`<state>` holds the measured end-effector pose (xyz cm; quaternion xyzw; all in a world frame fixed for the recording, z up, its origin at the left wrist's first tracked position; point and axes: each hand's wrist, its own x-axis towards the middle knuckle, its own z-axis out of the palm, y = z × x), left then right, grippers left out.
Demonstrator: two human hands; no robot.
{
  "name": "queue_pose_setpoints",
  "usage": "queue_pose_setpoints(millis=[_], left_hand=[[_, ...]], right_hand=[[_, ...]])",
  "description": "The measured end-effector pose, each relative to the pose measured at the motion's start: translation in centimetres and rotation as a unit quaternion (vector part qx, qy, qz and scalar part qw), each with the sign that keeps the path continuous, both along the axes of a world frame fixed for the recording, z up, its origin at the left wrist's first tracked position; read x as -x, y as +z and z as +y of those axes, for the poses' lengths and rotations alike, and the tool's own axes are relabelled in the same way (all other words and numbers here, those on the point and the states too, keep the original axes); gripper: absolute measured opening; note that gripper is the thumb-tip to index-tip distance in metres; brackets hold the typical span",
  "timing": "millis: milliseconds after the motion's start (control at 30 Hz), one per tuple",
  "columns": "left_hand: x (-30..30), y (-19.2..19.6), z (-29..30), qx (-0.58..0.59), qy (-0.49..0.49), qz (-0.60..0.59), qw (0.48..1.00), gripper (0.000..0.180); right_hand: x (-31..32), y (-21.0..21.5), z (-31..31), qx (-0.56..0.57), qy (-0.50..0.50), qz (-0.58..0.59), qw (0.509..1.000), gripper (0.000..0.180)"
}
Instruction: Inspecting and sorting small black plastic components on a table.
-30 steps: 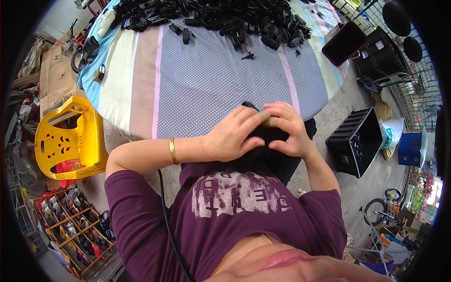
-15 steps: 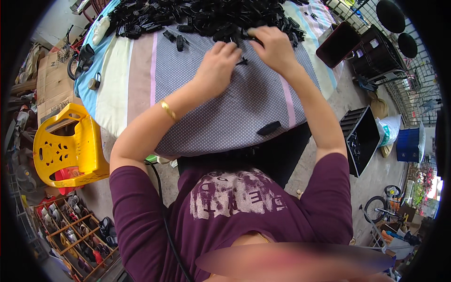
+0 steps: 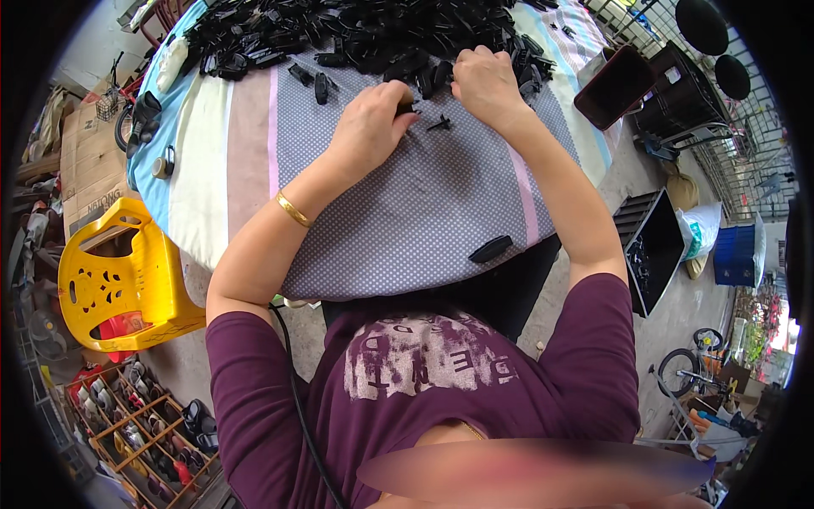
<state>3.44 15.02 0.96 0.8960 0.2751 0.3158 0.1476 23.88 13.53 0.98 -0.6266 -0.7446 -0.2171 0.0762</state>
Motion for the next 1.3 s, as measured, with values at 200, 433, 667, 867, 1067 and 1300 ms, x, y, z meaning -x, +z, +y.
queue_pose_setpoints(millis=[200, 433, 667, 867, 1067, 1300], left_hand=[[0.4, 0.7, 0.2, 0.265, 0.012, -0.14, 0.954, 0.031], [0.3, 0.8, -0.1, 0.414, 0.002, -0.141, 0.899, 0.028], [0.8, 2.0, -0.1, 0.585, -0.069, -0.226, 0.776, 0.031], [1.5, 1.1, 1.2, 0.608, -0.094, -0.307, 0.726, 0.03], [0.6, 1.3, 0.4, 0.538, -0.118, -0.312, 0.774, 0.037], [0.7, 0.7, 0.5, 0.431, -0.05, -0.268, 0.86, 0.03]], right_hand=[[-0.3, 2.9, -1.6, 0.026, 0.03, 0.37, 0.928, 0.037], [2.8, 2.5, -2.9, 0.154, 0.186, 0.753, 0.612, 0.034], [4.1, 0.9, -3.9, 0.079, 0.212, 0.717, 0.66, 0.03], [4.6, 0.6, -4.0, 0.073, 0.187, 0.705, 0.68, 0.03], [3.7, 0.1, -3.9, 0.076, 0.147, 0.684, 0.71, 0.029], [4.3, 0.9, -4.6, 0.052, 0.163, 0.64, 0.749, 0.028]])
